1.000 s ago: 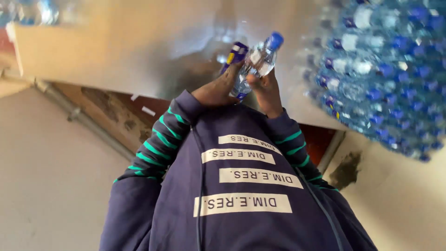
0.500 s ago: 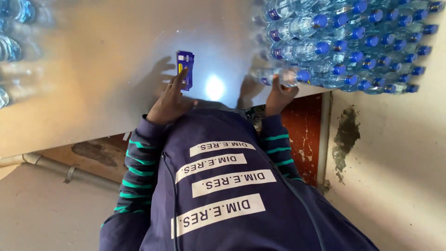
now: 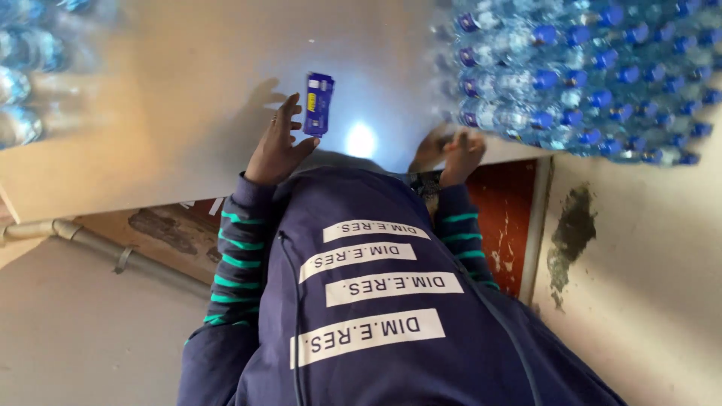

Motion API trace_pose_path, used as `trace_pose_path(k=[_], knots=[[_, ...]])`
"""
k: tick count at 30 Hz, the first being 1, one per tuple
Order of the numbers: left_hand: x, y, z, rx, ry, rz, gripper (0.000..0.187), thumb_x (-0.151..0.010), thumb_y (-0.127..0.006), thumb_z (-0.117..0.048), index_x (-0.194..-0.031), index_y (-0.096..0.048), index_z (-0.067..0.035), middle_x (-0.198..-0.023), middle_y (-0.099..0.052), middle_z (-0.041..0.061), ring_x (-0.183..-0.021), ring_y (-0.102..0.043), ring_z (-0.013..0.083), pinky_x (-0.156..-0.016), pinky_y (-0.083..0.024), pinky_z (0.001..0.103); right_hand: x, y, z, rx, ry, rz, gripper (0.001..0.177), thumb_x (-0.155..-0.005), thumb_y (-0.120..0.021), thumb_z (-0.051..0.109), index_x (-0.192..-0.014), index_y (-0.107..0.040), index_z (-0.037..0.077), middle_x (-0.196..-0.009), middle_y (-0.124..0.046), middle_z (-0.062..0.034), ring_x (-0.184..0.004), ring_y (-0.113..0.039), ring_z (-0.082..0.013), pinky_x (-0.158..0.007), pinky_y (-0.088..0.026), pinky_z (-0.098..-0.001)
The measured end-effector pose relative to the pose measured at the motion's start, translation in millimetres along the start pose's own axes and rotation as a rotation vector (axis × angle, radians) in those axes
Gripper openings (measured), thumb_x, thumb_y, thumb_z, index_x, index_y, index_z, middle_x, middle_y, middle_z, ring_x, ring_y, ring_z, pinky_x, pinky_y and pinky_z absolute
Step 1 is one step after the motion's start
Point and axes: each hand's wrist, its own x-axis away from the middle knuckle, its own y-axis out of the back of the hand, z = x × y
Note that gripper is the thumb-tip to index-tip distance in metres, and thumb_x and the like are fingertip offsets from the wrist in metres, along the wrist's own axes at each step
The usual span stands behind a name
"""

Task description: Manually applying adhesive labels to plastic water bottles on a production table.

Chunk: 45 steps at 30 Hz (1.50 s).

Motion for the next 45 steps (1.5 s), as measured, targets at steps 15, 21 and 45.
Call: trace_pose_path(k=[15,21,45], knots=[[25.4,5.9,17.1,0.069,0.121,-0.297,0.079,-0.11,-0.078,-0.032,-0.172,-0.035,-0.01,-0.15,-0.057,0.033,-0.125,-0.071,0.0517,-0.095,-0.063,0.057,87.2,-251.4,28.8,0.707,0.848,0.985,0.029,-0.091,-0.091,0.039,-0.092,-0.067,0.022,-0.083,-0.059,0.0006,-0.087,-0.07,-0.0304,-0.081,-0.058,-0.0502],[17.4,3.8,19.2,0.12,0.124,-0.359,0.076,-0.108,-0.082,-0.032,-0.168,-0.042,-0.009,-0.145,-0.062,0.033,-0.122,-0.073,0.0537,-0.093,-0.064,0.059,101.9,-208.8,91.5,0.72,0.79,1.031,0.016,-0.103,-0.075,0.014,-0.119,-0.072,0.015,-0.105,-0.079,-0.0137,-0.107,-0.077,-0.0398,-0.095,-0.059,-0.0568],[-22.5,-3.3,-82.6,0.627,-0.188,-0.447,0.029,-0.105,-0.076,-0.027,-0.123,-0.068,-0.007,-0.105,-0.069,0.005,-0.094,-0.065,0.0131,-0.08,-0.057,0.03,215.8,-157.4,223.0,-0.061,0.402,1.336,0.025,-0.115,-0.068,0.033,-0.101,-0.058,0.015,-0.089,-0.055,0.0008,-0.082,-0.05,-0.0099,-0.077,-0.045,-0.0266]])
